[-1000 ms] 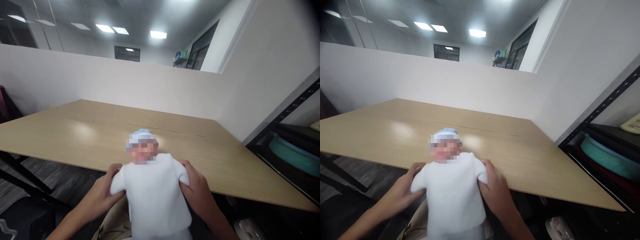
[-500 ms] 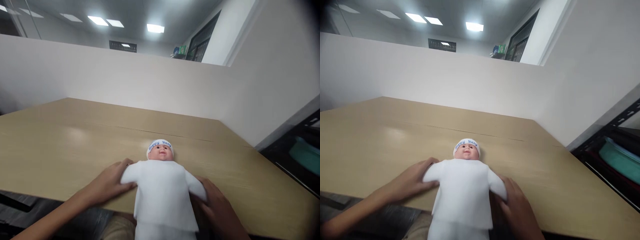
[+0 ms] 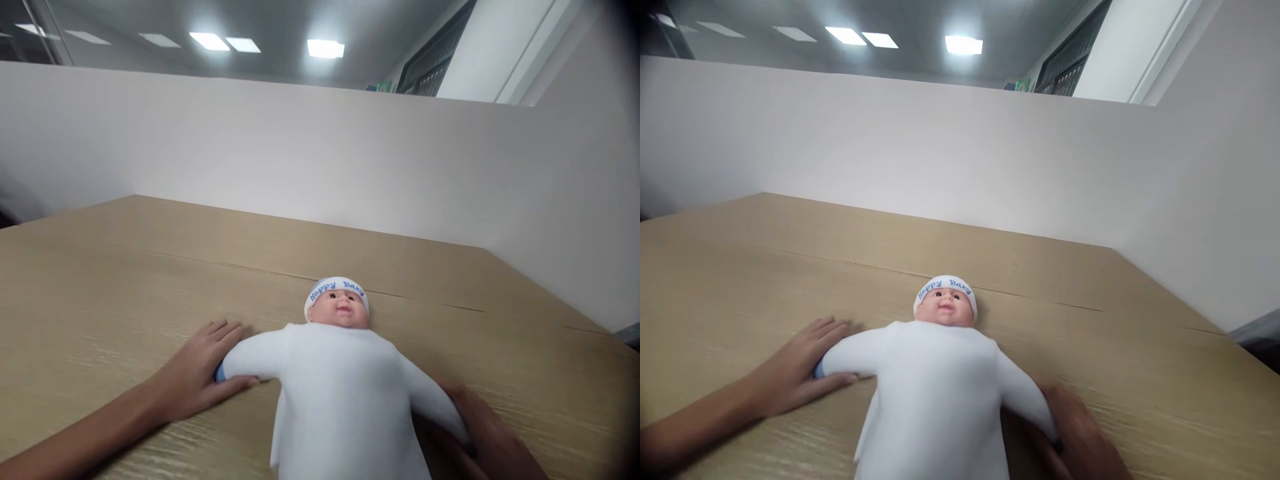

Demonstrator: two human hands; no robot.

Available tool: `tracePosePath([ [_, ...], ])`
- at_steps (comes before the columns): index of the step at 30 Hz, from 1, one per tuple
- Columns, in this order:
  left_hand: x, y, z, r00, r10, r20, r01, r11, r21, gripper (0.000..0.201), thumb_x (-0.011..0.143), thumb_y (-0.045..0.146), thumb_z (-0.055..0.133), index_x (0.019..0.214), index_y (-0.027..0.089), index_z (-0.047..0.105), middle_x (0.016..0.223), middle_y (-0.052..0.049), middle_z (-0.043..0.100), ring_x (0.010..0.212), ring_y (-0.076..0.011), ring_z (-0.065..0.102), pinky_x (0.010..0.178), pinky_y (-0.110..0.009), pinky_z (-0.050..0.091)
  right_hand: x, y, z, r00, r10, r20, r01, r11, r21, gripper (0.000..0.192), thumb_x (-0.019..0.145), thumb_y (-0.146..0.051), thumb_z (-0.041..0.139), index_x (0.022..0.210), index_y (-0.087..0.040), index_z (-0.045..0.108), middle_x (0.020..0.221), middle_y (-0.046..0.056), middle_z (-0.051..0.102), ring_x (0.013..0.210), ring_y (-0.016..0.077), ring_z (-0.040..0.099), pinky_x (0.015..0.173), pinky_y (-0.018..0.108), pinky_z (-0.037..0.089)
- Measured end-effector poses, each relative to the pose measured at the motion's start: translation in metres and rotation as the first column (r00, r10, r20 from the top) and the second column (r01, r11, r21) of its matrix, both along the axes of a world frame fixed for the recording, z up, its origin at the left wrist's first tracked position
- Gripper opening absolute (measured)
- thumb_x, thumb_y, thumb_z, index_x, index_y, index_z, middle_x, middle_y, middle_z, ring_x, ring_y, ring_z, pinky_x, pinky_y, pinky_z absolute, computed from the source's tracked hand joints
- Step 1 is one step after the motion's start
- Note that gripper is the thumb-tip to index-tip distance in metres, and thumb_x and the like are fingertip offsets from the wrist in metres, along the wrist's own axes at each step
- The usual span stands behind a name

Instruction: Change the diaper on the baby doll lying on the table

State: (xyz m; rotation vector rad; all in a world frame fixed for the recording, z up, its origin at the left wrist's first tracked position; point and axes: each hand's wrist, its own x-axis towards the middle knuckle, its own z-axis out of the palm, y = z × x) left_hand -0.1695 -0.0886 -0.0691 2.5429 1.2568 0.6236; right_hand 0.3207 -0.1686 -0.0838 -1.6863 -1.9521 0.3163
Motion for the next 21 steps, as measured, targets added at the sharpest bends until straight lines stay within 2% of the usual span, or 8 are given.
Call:
tracePosePath([
  [2,0.005,0.029,0.003,1.0,-0.022,-0.001,0.022,1.0,0.002,0.05,0.099,0.059,0.067,0.139,0.028,0.062,0.122,-0.008,0.074,0.107,-0.0314,0.066,0.095,-0.044,0.05,-0.006,0.026,0.012,1.0,-0.003,0.021,0.002,1.0,0.019,0.031,0.094,-0.059,0.064,0.123,-0.05,0.07,0.115,0.01,0.08,0.098,0.0401,0.078,0.077,0.056,0.065],
  [7,0.014,0.101,0.002,1.0,0.003,0.011,-0.004,0.999,0.032,0.052,0.099,0.069,0.061,0.124,0.023,0.067,0.109,-0.011,0.074,0.104,-0.0326,0.066,0.09,-0.043,0.05,-0.02,0.094,0.025,0.997,0.016,0.08,-0.018,1.0,0.024,0.044,0.103,-0.063,0.052,0.131,-0.032,0.068,0.128,0.009,0.077,0.116,0.0358,0.072,0.094,0.049,0.06],
  [10,0.018,0.145,-0.003,0.997,0.056,0.048,-0.06,0.994,0.091,0.057,0.096,0.072,0.062,0.122,0.021,0.066,0.112,-0.013,0.075,0.105,-0.0339,0.067,0.093,-0.046,0.05,-0.022,0.139,0.025,0.992,0.021,0.121,-0.03,0.997,0.072,0.045,0.105,-0.06,0.05,0.133,-0.029,0.065,0.133,0.009,0.074,0.121,0.0335,0.068,0.099,0.046,0.055],
  [13,0.023,0.183,-0.008,0.983,0.128,0.13,-0.146,0.979,0.14,0.062,0.093,0.073,0.066,0.126,0.02,0.062,0.123,-0.014,0.074,0.11,-0.0346,0.066,0.097,-0.048,0.05,-0.023,0.18,0.024,0.986,0.007,0.168,-0.029,0.991,0.127,0.042,0.103,-0.052,0.051,0.132,-0.024,0.064,0.131,0.011,0.074,0.118,0.0325,0.068,0.098,0.044,0.053],
  [17,0.023,0.211,-0.015,0.965,0.183,0.188,-0.215,0.962,0.166,0.062,0.093,0.069,0.067,0.13,0.019,0.06,0.13,-0.014,0.072,0.116,-0.0349,0.064,0.1,-0.048,0.051,-0.02,0.213,0.019,0.972,-0.059,0.228,0.005,0.973,0.23,0.047,0.092,-0.041,0.054,0.132,-0.017,0.062,0.128,0.017,0.073,0.115,0.0352,0.066,0.101,0.047,0.05],
  [21,0.019,0.215,-0.02,0.967,0.188,0.17,-0.22,0.954,0.202,0.056,0.099,0.063,0.063,0.134,0.019,0.061,0.131,-0.013,0.072,0.117,-0.0347,0.062,0.103,-0.049,0.048,-0.01,0.222,0.011,0.951,-0.165,0.26,0.079,0.947,0.311,0.052,0.094,-0.049,0.052,0.132,-0.015,0.064,0.122,0.02,0.074,0.109,0.0384,0.065,0.096,0.05,0.049],
])
